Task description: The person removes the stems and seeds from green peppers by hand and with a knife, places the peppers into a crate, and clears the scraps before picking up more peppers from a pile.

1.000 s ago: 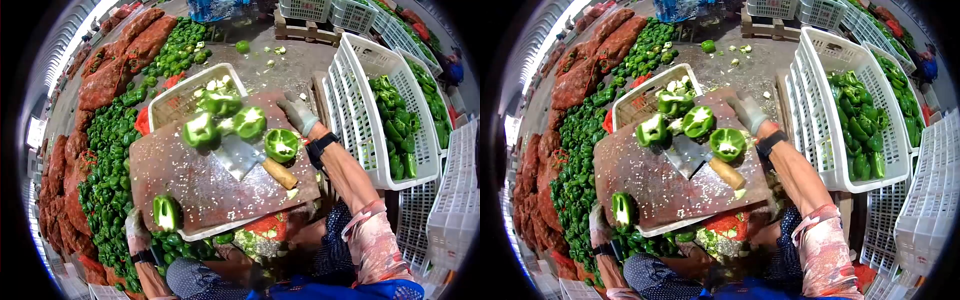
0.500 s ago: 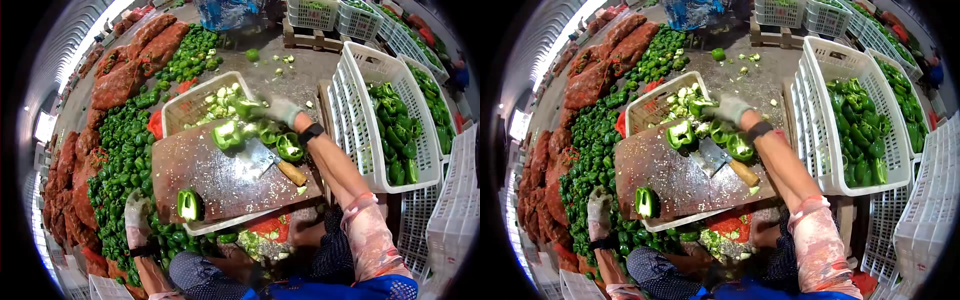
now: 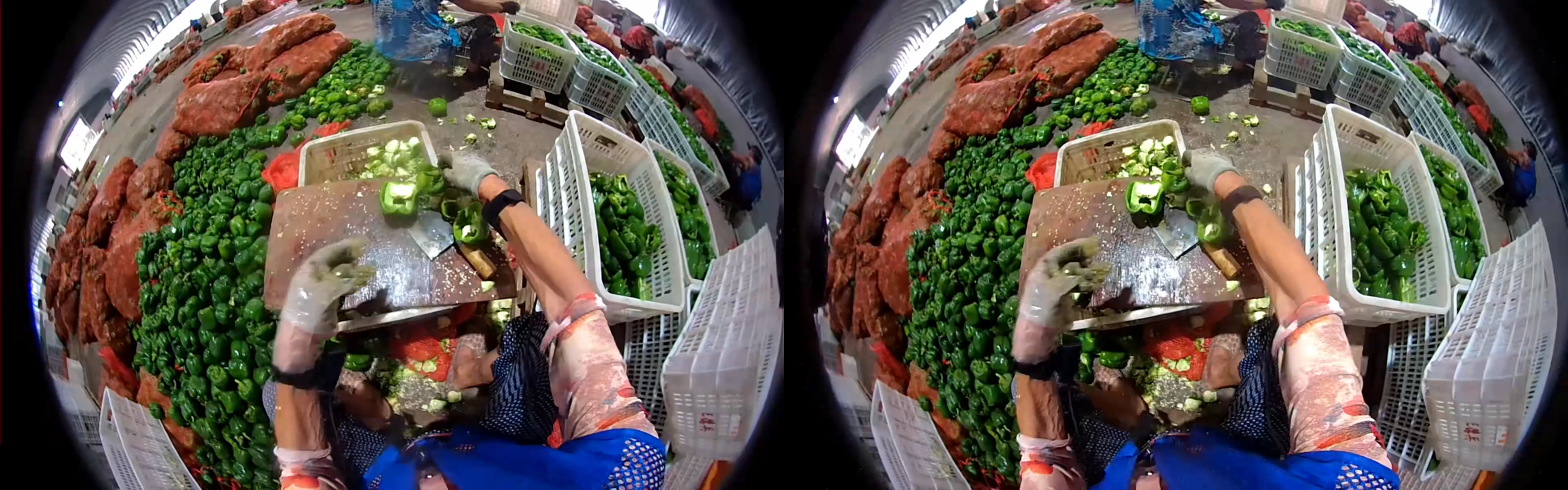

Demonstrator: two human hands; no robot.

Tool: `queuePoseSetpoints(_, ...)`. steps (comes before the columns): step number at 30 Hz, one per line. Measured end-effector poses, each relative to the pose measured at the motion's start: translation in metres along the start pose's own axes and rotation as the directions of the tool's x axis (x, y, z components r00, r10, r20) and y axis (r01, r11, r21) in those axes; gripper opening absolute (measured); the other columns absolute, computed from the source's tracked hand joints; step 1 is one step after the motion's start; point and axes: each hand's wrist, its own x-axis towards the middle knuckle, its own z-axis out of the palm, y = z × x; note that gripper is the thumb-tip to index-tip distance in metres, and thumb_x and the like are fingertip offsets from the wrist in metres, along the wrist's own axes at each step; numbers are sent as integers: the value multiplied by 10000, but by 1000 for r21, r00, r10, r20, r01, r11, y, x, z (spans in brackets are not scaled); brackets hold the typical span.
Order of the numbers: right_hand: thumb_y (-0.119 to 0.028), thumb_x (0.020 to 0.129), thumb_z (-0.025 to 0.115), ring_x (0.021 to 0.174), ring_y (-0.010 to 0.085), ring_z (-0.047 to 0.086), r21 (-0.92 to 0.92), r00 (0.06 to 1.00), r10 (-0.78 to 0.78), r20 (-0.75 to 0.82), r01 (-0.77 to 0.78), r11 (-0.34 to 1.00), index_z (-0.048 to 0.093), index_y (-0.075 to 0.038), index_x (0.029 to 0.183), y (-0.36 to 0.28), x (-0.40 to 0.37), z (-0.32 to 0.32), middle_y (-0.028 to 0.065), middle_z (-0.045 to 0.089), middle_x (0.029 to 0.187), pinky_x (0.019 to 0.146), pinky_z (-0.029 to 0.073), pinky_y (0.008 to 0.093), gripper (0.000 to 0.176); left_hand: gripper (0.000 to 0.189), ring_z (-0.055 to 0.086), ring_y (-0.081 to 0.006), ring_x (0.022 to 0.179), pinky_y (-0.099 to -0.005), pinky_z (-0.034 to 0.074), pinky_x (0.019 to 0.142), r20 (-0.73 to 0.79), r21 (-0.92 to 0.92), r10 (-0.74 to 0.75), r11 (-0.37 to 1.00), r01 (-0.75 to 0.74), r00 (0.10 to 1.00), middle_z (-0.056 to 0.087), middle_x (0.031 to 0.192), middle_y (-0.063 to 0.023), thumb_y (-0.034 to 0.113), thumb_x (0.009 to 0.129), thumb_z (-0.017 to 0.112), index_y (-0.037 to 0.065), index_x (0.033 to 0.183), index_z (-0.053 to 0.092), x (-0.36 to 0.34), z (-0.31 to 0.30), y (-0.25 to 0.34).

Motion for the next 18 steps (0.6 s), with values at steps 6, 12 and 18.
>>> queuePoseSetpoints(6, -223, 892, 552, 878, 331, 634, 294, 904, -313, -289, 396, 870, 586, -84, 1134, -110, -103, -27, 197, 639, 955, 782, 498, 427, 281, 751, 596, -355, 996, -589, 531, 779, 428, -642, -55, 683, 347, 902, 525, 1168, -148, 618, 849, 555, 90, 1358, 391, 7, 14, -44)
queuePoseSetpoints(12, -244, 848, 623, 822, 342, 600, 85, 734, -532, -423, 617, 783, 590, -100, 1139, -168, -155, 0, 152, 617, 956, 722, 469, 435, 327, 730, 558, -243, 969, -406, 485, 784, 25, -628, 64, 777, -34, 998, 555, 1165, -116, 663, 820, 562, 94, 1273, 499, -11, 7, -12)
queuePoseSetpoints(18, -307, 825, 659, 838, 357, 618, 322, 780, -448, -436, 600, 732, 533, -81, 1229, -187, -143, 0, 184, 622, 1010, 720, 483, 449, 480, 631, 566, -237, 1044, -377, 490, 876, -110, -785, 15, 612, -97, 994, 581, 1176, -104, 551, 879, 556, 70, 1284, 503, 1, -15, -20)
